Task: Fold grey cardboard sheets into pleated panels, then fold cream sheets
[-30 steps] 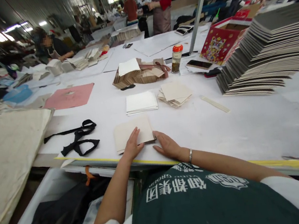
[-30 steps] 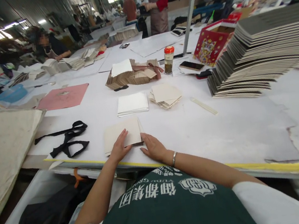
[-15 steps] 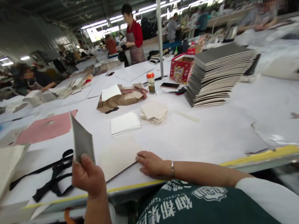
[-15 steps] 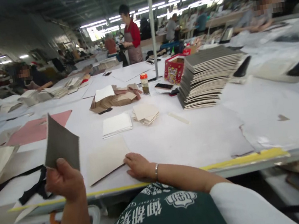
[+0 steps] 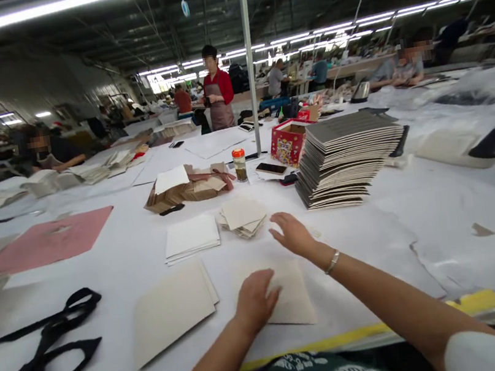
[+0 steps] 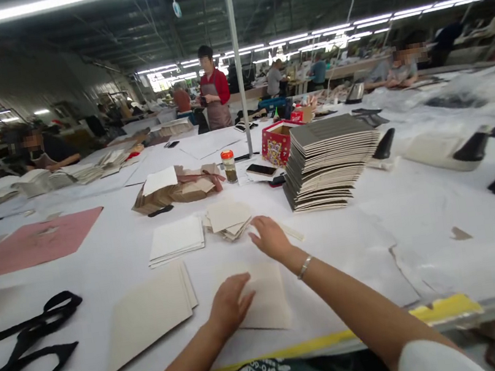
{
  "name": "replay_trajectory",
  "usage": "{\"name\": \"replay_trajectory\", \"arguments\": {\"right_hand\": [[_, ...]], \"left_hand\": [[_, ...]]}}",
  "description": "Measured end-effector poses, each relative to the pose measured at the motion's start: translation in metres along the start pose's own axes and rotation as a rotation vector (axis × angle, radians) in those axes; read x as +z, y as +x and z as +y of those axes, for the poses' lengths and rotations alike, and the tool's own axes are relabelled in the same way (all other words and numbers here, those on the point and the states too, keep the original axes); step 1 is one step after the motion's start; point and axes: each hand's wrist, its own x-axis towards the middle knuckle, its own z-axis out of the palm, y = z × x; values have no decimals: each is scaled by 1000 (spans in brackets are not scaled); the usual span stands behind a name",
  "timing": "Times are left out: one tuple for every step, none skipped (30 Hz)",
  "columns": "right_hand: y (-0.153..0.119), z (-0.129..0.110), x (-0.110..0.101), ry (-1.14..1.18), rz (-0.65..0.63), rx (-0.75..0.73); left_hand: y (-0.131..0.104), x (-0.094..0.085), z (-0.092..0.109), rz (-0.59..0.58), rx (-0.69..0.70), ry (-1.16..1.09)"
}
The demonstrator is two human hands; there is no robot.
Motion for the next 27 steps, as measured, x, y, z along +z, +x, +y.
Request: {"name": "replay_trajectory", "arguments": {"right_hand": [[14, -15, 15, -29, -31, -56], [28, -30, 29, -61, -61, -86], [42, -42, 43, -91, -93, -96], [54, -52, 56, -117, -126, -87], [64, -59, 66, -138, -156, -65], [73, -63, 74, -151, -181, -35], [80, -64, 80, -158, -198, -7], [86, -64, 83, -161, -205, 17], [89, -62, 85, -162, -207, 30], [91, -60, 86, -162, -207, 29], [91, -59, 87, -165, -210, 13], [91, -57, 87, -172, -217, -18], [91, -57, 88, -180, -222, -58], [91, -57, 89, -191, -222, -97], [92, -58, 91, -201, -218, -127], [93, -60, 93, -209, -213, -143], [94, -62, 95, -213, -209, -145], [96, -63, 96, -211, -208, -137], [99, -65, 97, -205, -212, -122], [102, -66, 98, -195, -214, -102], [104, -67, 99, -181, -210, -77], [106, -66, 99, -165, -197, -48], [108, -66, 99, -146, -178, -19], [108, -65, 99, -125, -158, 6], [109, -63, 98, -105, -138, 25], [108, -62, 98, -84, -121, 36], [108, -60, 97, -65, -109, 47]], "left_hand": [[12, -10, -11, 126, -69, -58], [24, -19, -23, 248, -146, -115], [36, -27, -35, 356, -228, -171], [48, -33, -48, 444, -304, -222], [60, -36, -60, 510, -367, -269], [71, -38, -71, 555, -413, -313], [81, -38, -82, 583, -443, -354], [90, -38, -90, 598, -462, -393], [99, -36, -97, 607, -467, -431], [108, -34, -103, 613, -462, -467], [117, -32, -106, 623, -451, -501], [125, -29, -109, 644, -439, -529], [132, -25, -110, 672, -430, -550], [139, -22, -111, 700, -429, -567], [145, -18, -112, 728, -439, -580], [149, -14, -113, 750, -459, -590], [152, -10, -115, 770, -485, -600], [154, -7, -118, 787, -514, -611], [155, -4, -122, 802, -545, -625], [155, -2, -127, 815, -578, -644], [155, 0, -133, 821, -612, -667], [155, 1, -140, 814, -639, -691], [155, 1, -146, 796, -655, -711], [154, 2, -151, 770, -657, -724], [154, 2, -156, 742, -646, -728], [153, 2, -158, 716, -625, -720], [153, 1, -160, 693, -602, -700]]}}
